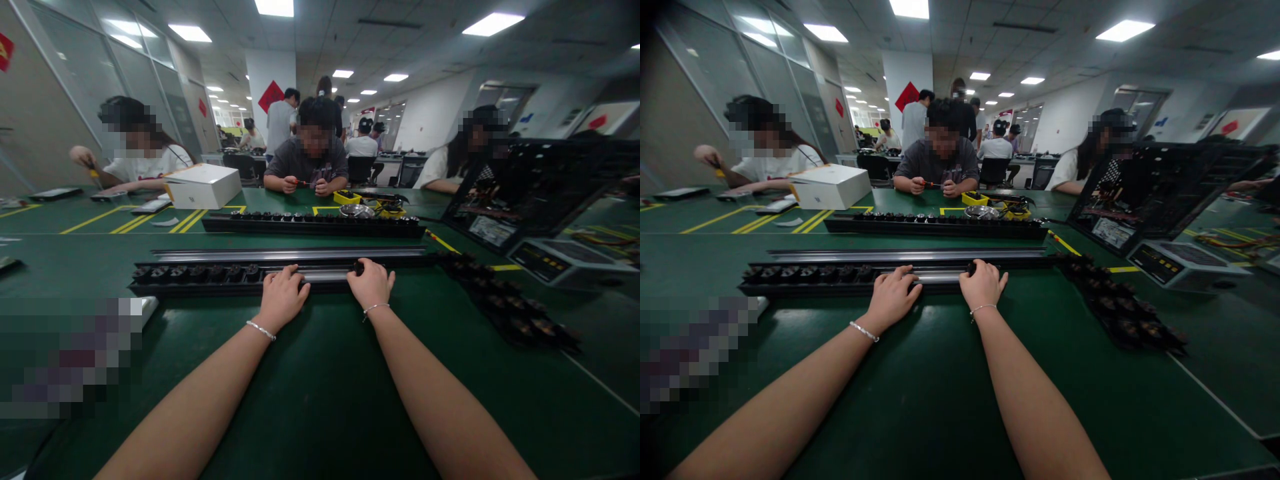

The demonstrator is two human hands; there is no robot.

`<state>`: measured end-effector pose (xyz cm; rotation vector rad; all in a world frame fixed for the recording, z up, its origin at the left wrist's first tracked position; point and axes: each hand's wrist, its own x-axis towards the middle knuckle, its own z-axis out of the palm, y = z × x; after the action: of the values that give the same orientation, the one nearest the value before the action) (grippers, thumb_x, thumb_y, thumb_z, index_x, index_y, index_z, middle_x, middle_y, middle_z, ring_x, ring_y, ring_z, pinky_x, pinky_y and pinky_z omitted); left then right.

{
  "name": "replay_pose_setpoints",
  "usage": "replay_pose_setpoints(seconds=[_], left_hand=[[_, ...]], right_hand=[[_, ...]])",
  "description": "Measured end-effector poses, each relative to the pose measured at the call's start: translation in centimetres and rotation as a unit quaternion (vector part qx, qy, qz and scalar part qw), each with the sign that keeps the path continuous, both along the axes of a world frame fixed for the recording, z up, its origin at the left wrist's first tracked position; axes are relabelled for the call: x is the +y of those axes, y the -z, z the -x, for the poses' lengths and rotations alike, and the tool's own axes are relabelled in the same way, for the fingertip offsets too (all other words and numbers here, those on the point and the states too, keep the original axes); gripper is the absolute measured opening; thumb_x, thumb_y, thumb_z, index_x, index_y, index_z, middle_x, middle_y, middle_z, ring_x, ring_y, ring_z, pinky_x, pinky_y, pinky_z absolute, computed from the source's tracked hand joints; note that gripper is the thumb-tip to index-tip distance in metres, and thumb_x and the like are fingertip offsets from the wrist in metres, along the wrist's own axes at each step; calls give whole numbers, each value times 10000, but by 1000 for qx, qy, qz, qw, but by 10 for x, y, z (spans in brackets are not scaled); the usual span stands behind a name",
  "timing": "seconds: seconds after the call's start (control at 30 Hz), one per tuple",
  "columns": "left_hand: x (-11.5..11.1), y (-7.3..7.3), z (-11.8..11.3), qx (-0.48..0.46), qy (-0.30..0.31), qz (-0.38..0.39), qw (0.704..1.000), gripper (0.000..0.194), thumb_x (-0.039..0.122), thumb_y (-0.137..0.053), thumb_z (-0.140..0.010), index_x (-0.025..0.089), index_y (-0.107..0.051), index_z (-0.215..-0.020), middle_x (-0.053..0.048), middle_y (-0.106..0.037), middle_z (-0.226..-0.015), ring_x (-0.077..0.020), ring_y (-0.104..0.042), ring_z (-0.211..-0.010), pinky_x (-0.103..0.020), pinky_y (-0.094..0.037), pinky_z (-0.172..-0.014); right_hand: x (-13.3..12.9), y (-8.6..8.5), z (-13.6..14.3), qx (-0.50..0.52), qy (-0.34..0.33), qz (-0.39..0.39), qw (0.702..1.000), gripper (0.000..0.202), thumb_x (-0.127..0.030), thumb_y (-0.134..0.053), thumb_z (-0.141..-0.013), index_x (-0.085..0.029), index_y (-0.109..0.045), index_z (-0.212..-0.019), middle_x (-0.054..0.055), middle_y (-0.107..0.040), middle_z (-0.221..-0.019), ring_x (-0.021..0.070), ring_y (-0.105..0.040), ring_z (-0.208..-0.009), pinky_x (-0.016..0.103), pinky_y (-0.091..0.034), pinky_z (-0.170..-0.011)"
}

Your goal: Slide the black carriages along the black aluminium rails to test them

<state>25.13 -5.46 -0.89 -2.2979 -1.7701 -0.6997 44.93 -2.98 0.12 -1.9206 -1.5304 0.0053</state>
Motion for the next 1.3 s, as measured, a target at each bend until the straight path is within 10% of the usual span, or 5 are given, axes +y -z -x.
replay_pose_setpoints(seconds=[1.3], left_hand=[[-1, -1, 0, 7, 0, -8, 1000, 336, 413, -371, -892, 240, -644, -984, -65, -536, -1290, -231, -545, -1080, -434, -340, -938]], right_hand=[[2, 1, -17, 5, 33, -17, 999, 400, -246, -485, -710, -188, -608, -1086, 98, -538, -1253, 262, -451, -1150, 433, -301, -993]])
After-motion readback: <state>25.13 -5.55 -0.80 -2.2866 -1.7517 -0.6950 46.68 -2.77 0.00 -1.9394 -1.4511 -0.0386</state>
